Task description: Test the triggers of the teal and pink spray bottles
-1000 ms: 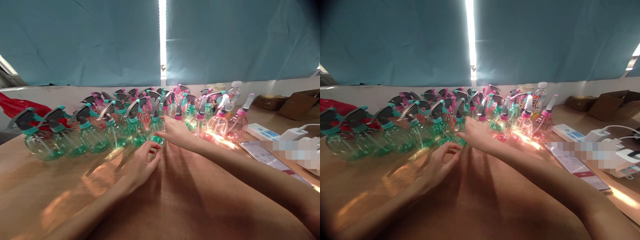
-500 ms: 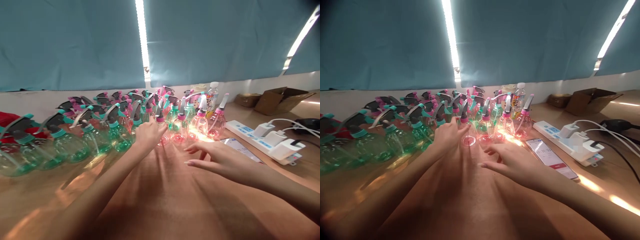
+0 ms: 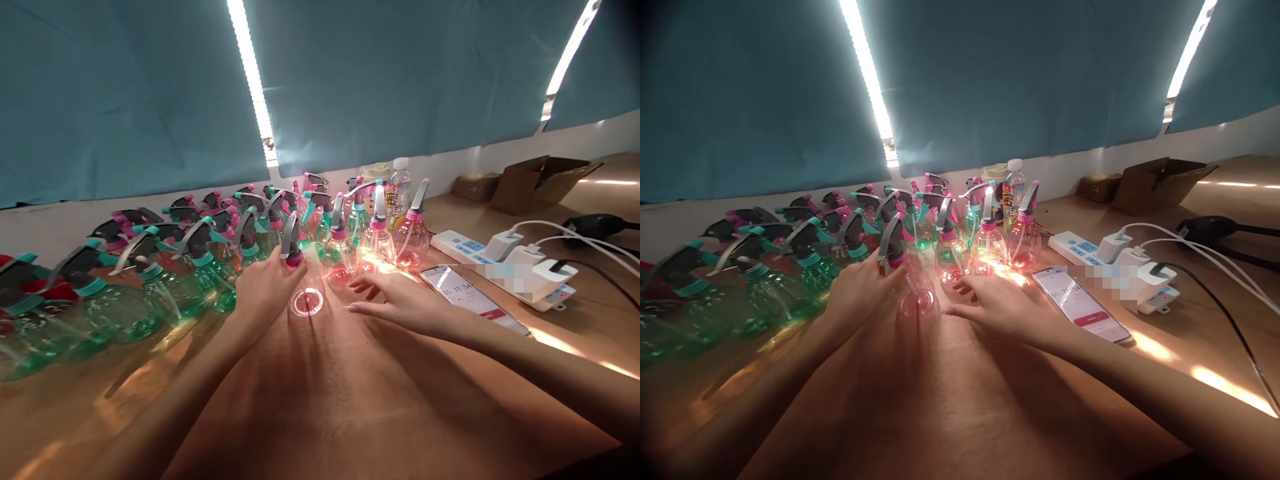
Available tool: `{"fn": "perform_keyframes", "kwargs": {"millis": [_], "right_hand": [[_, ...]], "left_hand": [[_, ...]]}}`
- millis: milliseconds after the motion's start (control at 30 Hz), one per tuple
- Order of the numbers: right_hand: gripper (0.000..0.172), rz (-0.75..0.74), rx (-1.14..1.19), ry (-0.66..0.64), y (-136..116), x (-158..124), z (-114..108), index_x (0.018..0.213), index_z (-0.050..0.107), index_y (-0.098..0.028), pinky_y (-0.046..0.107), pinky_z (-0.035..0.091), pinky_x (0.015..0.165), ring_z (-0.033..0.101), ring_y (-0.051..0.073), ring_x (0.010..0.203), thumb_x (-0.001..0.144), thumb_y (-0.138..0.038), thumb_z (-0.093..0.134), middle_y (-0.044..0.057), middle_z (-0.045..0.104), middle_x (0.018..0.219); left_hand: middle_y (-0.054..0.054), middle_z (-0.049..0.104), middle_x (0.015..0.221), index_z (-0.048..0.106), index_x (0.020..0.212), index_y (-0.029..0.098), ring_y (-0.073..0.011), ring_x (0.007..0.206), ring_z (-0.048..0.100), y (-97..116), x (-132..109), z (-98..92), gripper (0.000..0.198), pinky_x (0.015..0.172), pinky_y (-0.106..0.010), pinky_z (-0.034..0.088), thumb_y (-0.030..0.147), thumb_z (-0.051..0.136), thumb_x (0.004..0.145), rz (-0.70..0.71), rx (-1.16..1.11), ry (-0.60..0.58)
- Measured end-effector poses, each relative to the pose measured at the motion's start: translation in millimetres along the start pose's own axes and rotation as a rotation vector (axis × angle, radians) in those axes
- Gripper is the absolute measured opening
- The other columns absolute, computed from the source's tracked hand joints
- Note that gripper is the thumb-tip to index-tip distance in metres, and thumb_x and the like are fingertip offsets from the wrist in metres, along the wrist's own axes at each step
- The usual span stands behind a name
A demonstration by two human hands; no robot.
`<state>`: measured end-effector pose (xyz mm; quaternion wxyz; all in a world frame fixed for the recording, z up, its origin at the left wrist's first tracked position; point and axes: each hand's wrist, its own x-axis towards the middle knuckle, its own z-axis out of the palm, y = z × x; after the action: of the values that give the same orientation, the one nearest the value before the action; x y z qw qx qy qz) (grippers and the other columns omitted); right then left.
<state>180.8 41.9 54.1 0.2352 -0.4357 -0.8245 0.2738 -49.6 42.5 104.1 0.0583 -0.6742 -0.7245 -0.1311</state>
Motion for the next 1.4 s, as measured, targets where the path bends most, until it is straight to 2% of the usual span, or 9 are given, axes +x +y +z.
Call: {"fn": "perform_keyframes", "kwargs": {"millis": [133,233,433,533,700,833,967,1133,1400], "right_hand": [[0.082,-0.082,-0.015,0.007,-10.1,5.8,15.7,0.14,0.045,-0.019,0.052,0.05,0.094,0.055,0.037,0.122,0.077,-0.065,0.068,0.017,0.056,0.137],[0.094,-0.175,0.08,-0.07,-24.9,0.3,23.2,0.146,0.036,-0.019,0.05,0.046,0.101,0.047,0.036,0.132,0.071,-0.056,0.079,0.018,0.047,0.146],[0.074,-0.269,0.347,-0.141,-39.5,-10.4,36.4,0.137,0.045,-0.026,0.044,0.054,0.092,0.065,0.027,0.107,0.074,-0.039,0.081,0.007,0.065,0.122],[0.076,-0.327,0.386,-0.108,-40.9,-6.7,44.8,0.136,0.045,-0.023,0.043,0.05,0.098,0.058,0.028,0.119,0.072,-0.037,0.083,0.009,0.061,0.13],[0.079,-0.493,0.336,-0.04,-38.7,6.4,53.4,0.141,0.04,-0.021,0.042,0.041,0.109,0.044,0.028,0.135,0.076,-0.039,0.079,0.013,0.042,0.15],[0.071,-0.437,0.177,-0.152,-14.4,11.9,55.7,0.141,0.042,-0.023,0.048,0.045,0.103,0.052,0.029,0.127,0.081,-0.047,0.073,0.013,0.052,0.142],[0.063,-0.411,0.024,-0.116,16.0,10.3,52.7,0.132,0.053,-0.018,0.047,0.048,0.098,0.059,0.029,0.116,0.081,-0.051,0.071,0.014,0.062,0.128],[0.038,-0.383,-0.085,-0.055,29.7,11.4,51.6,0.123,0.063,-0.02,0.045,0.05,0.096,0.062,0.027,0.115,0.093,-0.044,0.058,0.012,0.064,0.128],[0.044,-0.453,-0.134,-0.074,38.2,19.5,68.7,0.131,0.061,-0.019,0.046,0.043,0.108,0.051,0.027,0.131,0.097,-0.045,0.051,0.013,0.057,0.14]], "left_hand": [[-0.001,0.06,0.055,0.064,0.105,0.026,-0.0261,0.051,0.059,-2.8,-35.9,-8.6,0.045,0.048,-0.028,0.03,0.062,0.042,0.089,0.094,-0.054,-0.008],[0.003,0.055,0.049,0.066,0.101,0.028,-0.0201,0.042,0.051,-3.0,-60.7,-14.4,0.038,0.045,-0.027,0.028,0.059,0.047,0.089,0.177,-0.17,-0.033],[-0.003,0.066,0.085,0.067,0.104,0.028,-0.0234,0.074,0.063,-2.9,-73.9,-21.2,0.035,0.06,-0.031,0.046,0.054,0.062,0.081,0.268,-0.4,-0.028],[-0.005,0.063,0.104,0.055,0.125,0.025,-0.0205,0.082,0.063,-2.8,-64.0,-16.3,0.051,0.071,-0.033,0.052,0.046,0.066,0.08,0.286,-0.696,-0.086],[-0.003,0.063,0.108,0.055,0.129,0.029,-0.0211,0.091,0.065,-1.2,-53.3,-3.0,0.05,0.075,-0.033,0.056,0.031,0.064,0.079,0.245,-1.045,-0.114],[-0.003,0.068,0.105,0.061,0.116,0.027,-0.0235,0.096,0.066,-3.1,-52.6,2.0,0.04,0.085,-0.039,0.056,0.023,0.057,0.076,0.242,-1.056,-0.045],[-0.004,0.069,0.11,0.061,0.108,0.024,-0.0229,0.098,0.067,-7.7,-50.9,2.2,0.036,0.092,-0.042,0.055,0.021,0.055,0.073,0.222,-1.063,-0.008],[-0.006,0.068,0.116,0.062,0.102,0.023,-0.0222,0.093,0.069,-9.6,-47.1,2.7,0.031,0.086,-0.04,0.058,0.019,0.054,0.072,0.23,-1.086,-0.035],[-0.006,0.063,0.127,0.058,0.121,0.025,-0.0216,0.098,0.068,-11.0,-46.2,-0.1,0.047,0.085,-0.036,0.057,0.015,0.054,0.075,0.303,-1.146,-0.121]]}}
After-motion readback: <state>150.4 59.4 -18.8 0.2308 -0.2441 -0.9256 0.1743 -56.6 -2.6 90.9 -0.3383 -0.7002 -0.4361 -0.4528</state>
